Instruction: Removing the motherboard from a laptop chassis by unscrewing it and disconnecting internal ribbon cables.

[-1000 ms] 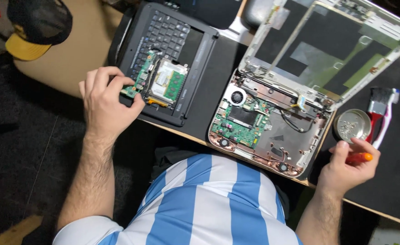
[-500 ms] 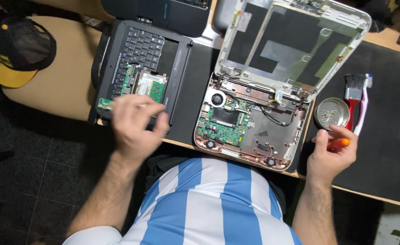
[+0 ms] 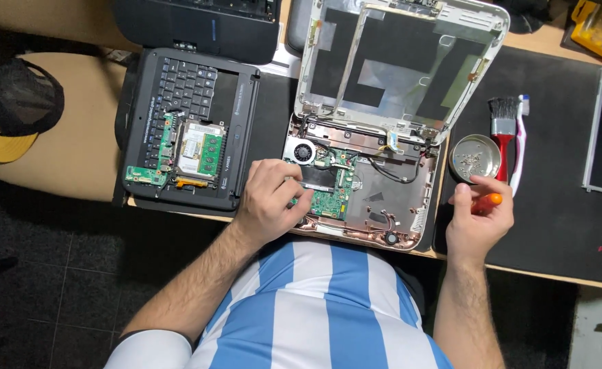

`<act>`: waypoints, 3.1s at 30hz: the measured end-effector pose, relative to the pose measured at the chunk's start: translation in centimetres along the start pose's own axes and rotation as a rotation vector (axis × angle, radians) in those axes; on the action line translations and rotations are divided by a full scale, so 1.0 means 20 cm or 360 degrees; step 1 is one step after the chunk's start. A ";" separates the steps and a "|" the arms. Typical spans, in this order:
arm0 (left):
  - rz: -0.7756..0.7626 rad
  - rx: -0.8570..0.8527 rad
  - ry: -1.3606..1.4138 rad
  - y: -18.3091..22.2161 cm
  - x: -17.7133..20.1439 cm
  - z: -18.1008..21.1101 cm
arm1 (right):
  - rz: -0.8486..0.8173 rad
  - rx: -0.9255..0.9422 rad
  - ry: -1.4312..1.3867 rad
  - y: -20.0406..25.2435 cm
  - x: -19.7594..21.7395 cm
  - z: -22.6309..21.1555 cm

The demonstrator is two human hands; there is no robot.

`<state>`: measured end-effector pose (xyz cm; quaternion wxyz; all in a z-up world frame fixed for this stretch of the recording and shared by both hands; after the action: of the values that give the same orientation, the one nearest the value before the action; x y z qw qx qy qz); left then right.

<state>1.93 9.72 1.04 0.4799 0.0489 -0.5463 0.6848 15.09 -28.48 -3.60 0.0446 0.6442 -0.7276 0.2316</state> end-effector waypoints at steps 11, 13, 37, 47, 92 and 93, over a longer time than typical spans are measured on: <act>-0.0068 0.0001 0.0039 0.02 -0.03 -0.01 | 0.0019 0.0003 0.0019 0.01 0.00 -0.01; -0.0078 -0.0007 0.0042 0.05 -0.06 -0.03 | 0.0024 0.0007 0.0023 0.00 0.01 0.03; -0.0056 0.0116 0.0181 0.09 -0.08 -0.08 | -0.0001 0.0230 -0.0219 0.00 0.01 0.22; 0.0023 -0.0007 0.0133 0.10 -0.08 -0.06 | -0.0102 -0.0167 -0.1004 0.10 -0.02 0.20; -0.0251 0.0422 0.0379 0.05 0.00 0.01 | -0.0087 0.0088 -0.0556 0.16 -0.05 0.02; -0.0262 0.0357 0.0349 0.05 0.00 0.02 | -0.0077 0.0120 -0.0556 0.16 -0.05 -0.01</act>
<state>1.06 9.42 0.58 0.5825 0.0717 -0.4050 0.7011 12.15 -27.38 -4.71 -0.1011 0.6931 -0.6994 0.1422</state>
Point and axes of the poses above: each hand's wrist, its own y-axis away from the middle knuckle, its own x-axis out of the back of the hand, z = x × y, the point moved 4 cm from there along -y, towards the middle knuckle, and after that the axes turned 4 degrees about -x, right-handed, at the moved point
